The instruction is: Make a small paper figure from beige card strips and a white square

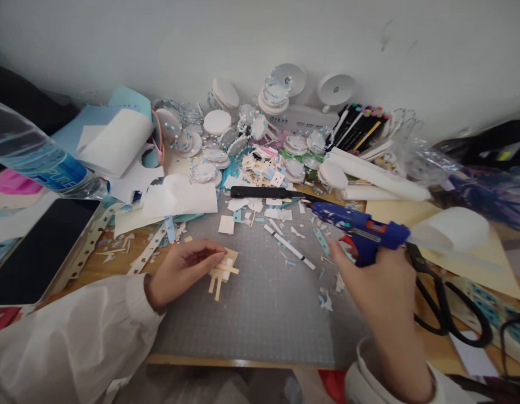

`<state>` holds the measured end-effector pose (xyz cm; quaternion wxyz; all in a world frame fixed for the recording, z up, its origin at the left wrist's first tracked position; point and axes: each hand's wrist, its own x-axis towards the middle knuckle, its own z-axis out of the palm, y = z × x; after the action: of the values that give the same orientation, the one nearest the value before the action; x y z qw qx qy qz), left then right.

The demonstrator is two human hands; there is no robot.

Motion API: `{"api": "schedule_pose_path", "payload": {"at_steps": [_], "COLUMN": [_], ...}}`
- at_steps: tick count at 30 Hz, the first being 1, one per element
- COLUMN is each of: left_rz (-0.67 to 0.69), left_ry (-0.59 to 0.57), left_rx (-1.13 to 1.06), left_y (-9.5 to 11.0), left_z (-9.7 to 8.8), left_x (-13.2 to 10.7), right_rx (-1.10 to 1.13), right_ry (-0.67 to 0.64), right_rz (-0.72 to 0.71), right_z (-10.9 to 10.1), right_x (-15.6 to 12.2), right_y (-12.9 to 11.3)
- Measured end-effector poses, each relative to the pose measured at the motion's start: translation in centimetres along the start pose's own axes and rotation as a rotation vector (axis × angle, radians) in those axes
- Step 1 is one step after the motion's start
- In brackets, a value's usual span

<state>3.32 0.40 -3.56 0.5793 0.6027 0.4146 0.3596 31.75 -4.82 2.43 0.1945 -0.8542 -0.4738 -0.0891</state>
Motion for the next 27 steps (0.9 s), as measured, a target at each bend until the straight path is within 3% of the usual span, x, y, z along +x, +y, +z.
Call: {"api": "schedule_pose_path", "payload": {"at_steps": [5,12,16,21,27], "left_rz": [-0.025,-0.025,-0.024,-0.005,0.004], "left_ry": [0.003,-0.018,-0.018,-0.008,0.019], "left_rx": [-0.021,-0.108,-0.087,-0.087,-0.117], "left_y": [0.1,0.7,1.0,0.8,0.9], "left_z": [-0.1,-0.3,-0.4,-0.3,-0.3], "left_x": [0.1,0.2,0.2,0.1,-0.1], "right_rx": [0.110,0.175,0.112,-0.035,0.248], "right_ry": [-0.121,-0.234,-0.250,-0.129,-0.255], "right_rz": [-0.031,-0.209,-0.280,-0.303,-0.254], "right_z": [2.1,5.4,5.5,5.6,4.4], "right_x": [-0.2,-1.5,-1.5,-1.3,-1.7], "right_y": [-3.8,-2.9,-2.3,-1.9,-2.7]}}
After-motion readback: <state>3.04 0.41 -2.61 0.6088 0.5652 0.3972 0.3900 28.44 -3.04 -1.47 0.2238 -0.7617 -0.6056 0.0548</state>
